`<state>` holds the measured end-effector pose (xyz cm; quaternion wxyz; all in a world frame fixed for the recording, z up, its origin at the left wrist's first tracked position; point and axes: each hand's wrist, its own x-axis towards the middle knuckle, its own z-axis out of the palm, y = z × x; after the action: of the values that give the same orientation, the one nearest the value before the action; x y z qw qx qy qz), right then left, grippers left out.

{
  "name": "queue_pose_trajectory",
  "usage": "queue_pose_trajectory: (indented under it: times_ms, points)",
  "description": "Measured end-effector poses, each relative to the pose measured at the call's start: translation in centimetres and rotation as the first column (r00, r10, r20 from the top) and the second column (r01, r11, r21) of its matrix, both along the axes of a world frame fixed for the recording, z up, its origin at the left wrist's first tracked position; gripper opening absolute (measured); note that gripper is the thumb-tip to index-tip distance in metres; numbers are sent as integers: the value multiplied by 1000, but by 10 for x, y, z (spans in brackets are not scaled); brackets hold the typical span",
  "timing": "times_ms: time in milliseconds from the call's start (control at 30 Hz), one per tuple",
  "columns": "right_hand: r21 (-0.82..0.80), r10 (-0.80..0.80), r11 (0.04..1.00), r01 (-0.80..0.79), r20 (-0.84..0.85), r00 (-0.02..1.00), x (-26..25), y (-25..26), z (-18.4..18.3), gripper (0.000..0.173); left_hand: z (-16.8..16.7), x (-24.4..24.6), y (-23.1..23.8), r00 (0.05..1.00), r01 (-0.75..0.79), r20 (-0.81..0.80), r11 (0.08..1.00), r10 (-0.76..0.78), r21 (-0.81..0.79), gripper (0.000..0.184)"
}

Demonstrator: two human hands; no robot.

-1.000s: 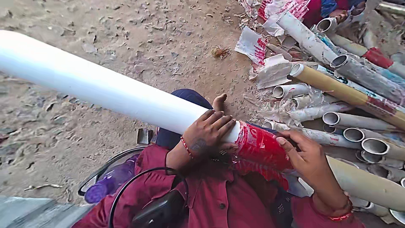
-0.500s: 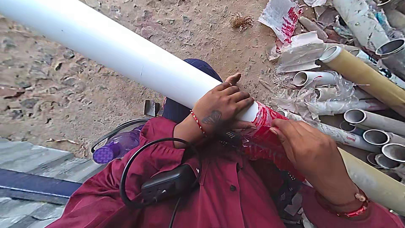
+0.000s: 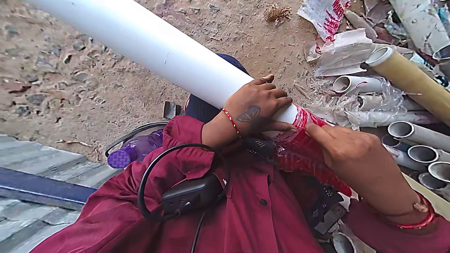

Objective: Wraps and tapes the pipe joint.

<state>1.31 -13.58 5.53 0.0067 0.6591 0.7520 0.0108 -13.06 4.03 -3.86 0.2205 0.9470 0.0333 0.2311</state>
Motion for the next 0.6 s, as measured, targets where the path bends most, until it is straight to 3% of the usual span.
queue_pose_trajectory:
  times_ms: [400,600]
  points:
    - [-138,19,990,-21,-15,1000,24,-2,15,25,0,1,3,1000,13,-7,1000,-13,-15,64]
    - [-147,0,989,-2,-12,1000,32,-19,16,15,2,1,2,1000,8,-8,1000,-8,-5,66]
